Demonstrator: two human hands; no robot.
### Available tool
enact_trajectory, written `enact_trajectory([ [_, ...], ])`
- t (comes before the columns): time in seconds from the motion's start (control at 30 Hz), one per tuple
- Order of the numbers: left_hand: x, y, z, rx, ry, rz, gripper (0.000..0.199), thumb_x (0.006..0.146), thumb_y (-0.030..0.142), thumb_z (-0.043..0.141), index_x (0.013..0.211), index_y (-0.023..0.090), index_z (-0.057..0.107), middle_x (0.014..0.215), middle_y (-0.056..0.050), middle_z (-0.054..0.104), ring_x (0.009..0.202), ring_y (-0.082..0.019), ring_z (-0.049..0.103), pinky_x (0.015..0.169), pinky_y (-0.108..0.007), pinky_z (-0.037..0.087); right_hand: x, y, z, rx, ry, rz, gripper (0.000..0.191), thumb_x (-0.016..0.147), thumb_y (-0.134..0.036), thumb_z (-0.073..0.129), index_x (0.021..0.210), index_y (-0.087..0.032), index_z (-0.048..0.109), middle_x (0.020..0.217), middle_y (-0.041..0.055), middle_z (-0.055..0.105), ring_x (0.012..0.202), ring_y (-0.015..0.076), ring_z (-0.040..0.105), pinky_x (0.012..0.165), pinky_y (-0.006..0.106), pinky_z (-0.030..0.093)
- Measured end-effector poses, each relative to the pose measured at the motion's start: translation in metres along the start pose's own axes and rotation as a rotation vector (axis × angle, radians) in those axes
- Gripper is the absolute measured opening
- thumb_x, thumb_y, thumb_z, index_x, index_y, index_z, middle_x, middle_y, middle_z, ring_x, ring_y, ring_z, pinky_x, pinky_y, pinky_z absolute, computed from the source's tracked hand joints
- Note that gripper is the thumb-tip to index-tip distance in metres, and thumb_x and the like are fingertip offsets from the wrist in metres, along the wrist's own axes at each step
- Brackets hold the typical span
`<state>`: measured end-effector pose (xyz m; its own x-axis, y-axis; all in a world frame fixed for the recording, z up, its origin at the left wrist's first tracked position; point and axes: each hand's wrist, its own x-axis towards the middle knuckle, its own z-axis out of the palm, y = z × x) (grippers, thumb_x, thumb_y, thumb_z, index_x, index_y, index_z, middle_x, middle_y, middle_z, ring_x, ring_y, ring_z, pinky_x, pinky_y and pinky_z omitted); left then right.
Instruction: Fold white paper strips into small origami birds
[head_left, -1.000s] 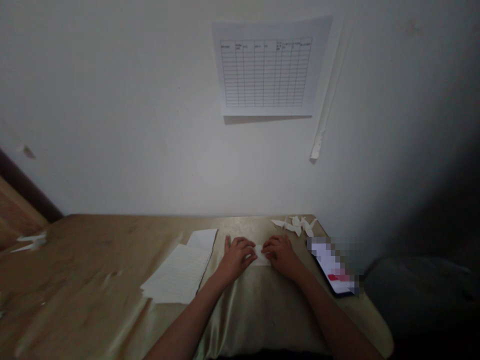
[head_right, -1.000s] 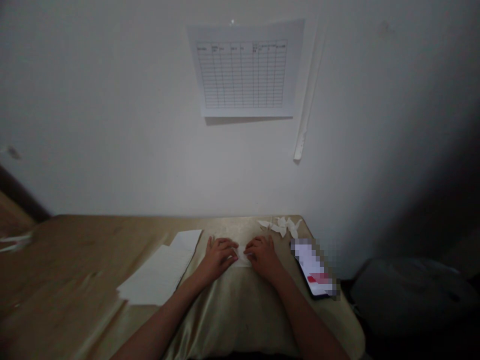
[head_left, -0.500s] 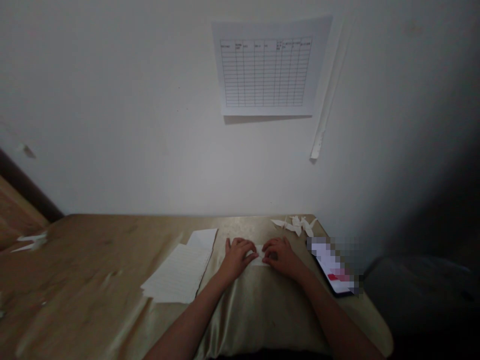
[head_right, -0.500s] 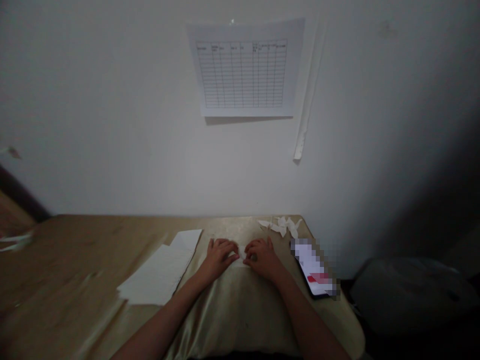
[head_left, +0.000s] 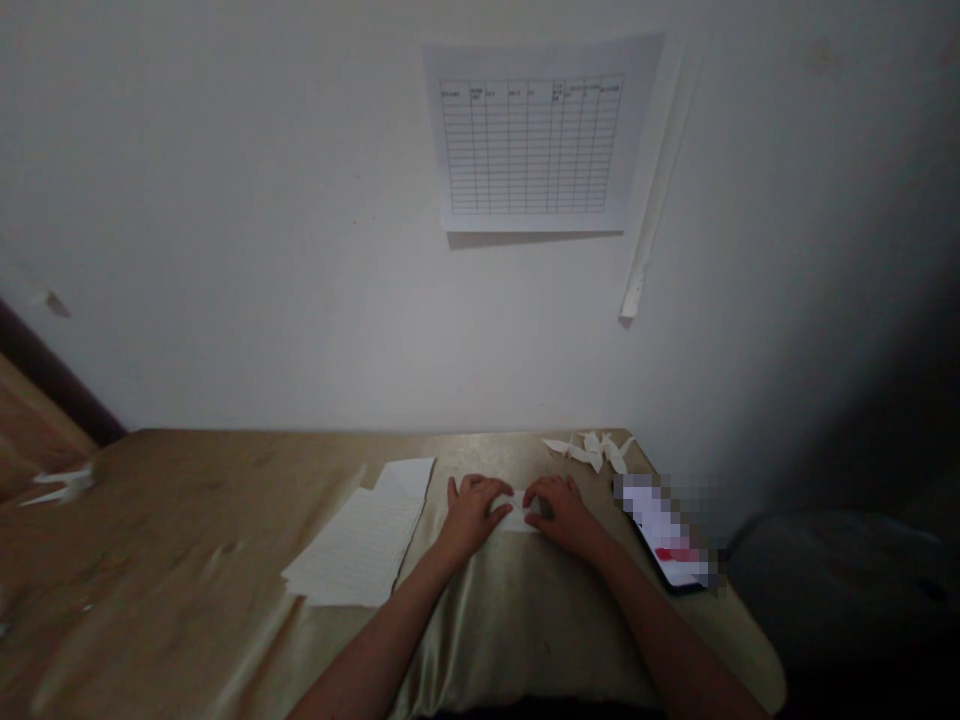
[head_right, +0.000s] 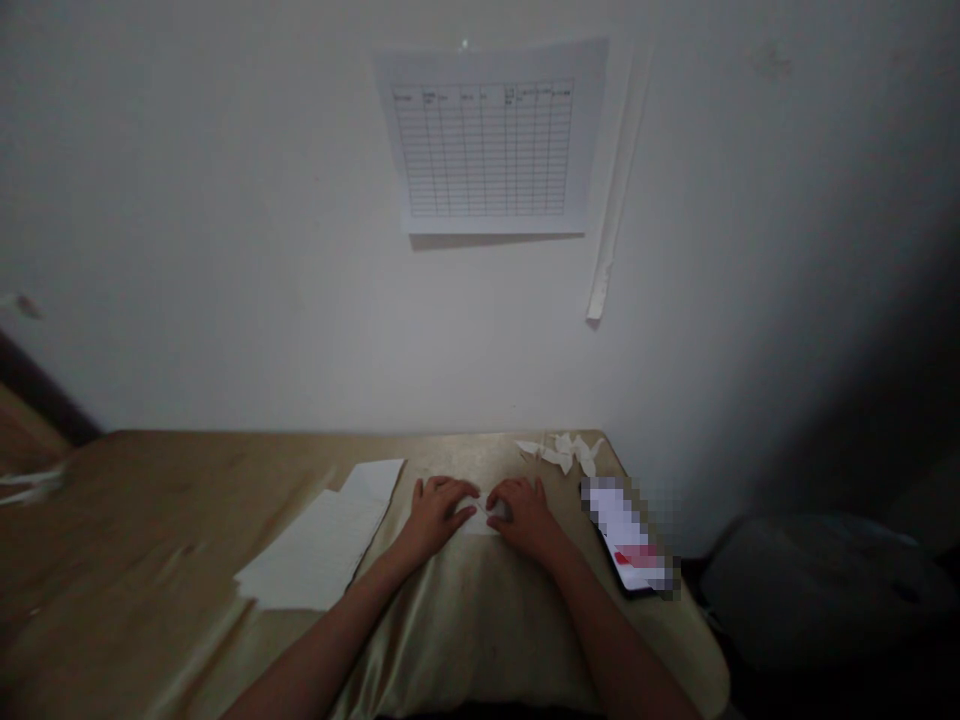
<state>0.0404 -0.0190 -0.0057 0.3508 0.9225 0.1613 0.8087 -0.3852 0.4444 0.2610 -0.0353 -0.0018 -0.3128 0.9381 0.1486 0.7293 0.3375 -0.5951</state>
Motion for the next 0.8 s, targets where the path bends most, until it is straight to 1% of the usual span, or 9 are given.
enact_trajectory([
  [0.2, 0.0007, 0.0009, 0.0015, 0.037, 0.029, 0.014, 0.019, 0.099, 0.030, 0.071, 0.117, 0.034, 0.073, 0.131, 0.001, 0.077, 0.134, -0.032, 0.054, 0.123, -0.075, 0.015, 0.0016, 0.0006, 0.0000, 0.041, -0.019, -0.005, 0.018, 0.086, -0.020, 0.072, 0.098, -0.031, 0.081, 0.124, 0.0027, 0.074, 0.133, 0.0275, 0.059, 0.128, 0.065, 0.012],
  [0.33, 0.0009, 0.0024, 0.0003, 0.048, 0.028, 0.015, 0.017, 0.099, 0.031, 0.070, 0.115, 0.034, 0.074, 0.128, 0.001, 0.078, 0.132, -0.031, 0.055, 0.122, -0.077, 0.014, 0.0012, 0.0004, -0.0006, 0.057, -0.016, -0.004, 0.015, 0.087, -0.022, 0.073, 0.095, -0.030, 0.082, 0.122, 0.0038, 0.075, 0.132, 0.0285, 0.059, 0.127, 0.069, 0.006],
  [0.47, 0.0012, 0.0035, -0.0005, 0.052, 0.033, 0.027, 0.015, 0.099, 0.031, 0.071, 0.113, 0.034, 0.074, 0.127, 0.001, 0.078, 0.132, -0.031, 0.054, 0.122, -0.078, 0.013, 0.0011, -0.0002, -0.0009, 0.049, -0.012, -0.018, 0.012, 0.087, -0.023, 0.075, 0.093, -0.029, 0.083, 0.120, 0.0054, 0.076, 0.130, 0.0293, 0.061, 0.127, 0.071, 0.007],
  [0.6, 0.0013, 0.0041, -0.0004, 0.061, 0.047, 0.040, 0.015, 0.099, 0.030, 0.072, 0.113, 0.035, 0.075, 0.129, 0.001, 0.078, 0.131, -0.032, 0.055, 0.121, -0.079, 0.014, 0.0014, -0.0014, -0.0005, 0.008, 0.001, -0.022, 0.011, 0.088, -0.023, 0.073, 0.090, -0.029, 0.083, 0.120, 0.0049, 0.077, 0.129, 0.0283, 0.062, 0.126, 0.071, 0.011],
  [0.73, 0.0013, 0.0041, 0.0001, 0.071, 0.052, 0.060, 0.022, 0.099, 0.030, 0.071, 0.119, 0.040, 0.076, 0.130, 0.002, 0.077, 0.131, -0.032, 0.055, 0.120, -0.080, 0.015, 0.0008, -0.0030, -0.0016, 0.005, 0.004, -0.024, 0.011, 0.088, -0.024, 0.073, 0.087, -0.028, 0.082, 0.120, 0.0048, 0.077, 0.128, 0.0281, 0.063, 0.127, 0.069, 0.013],
  [0.8, 0.0020, 0.0032, 0.0008, 0.080, 0.045, 0.065, 0.021, 0.099, 0.031, 0.072, 0.116, 0.042, 0.078, 0.130, 0.003, 0.077, 0.132, -0.032, 0.055, 0.120, -0.080, 0.016, 0.0001, -0.0039, -0.0029, 0.014, -0.002, -0.017, 0.011, 0.088, -0.024, 0.072, 0.088, -0.028, 0.082, 0.119, 0.0047, 0.077, 0.128, 0.0283, 0.063, 0.127, 0.069, 0.013],
])
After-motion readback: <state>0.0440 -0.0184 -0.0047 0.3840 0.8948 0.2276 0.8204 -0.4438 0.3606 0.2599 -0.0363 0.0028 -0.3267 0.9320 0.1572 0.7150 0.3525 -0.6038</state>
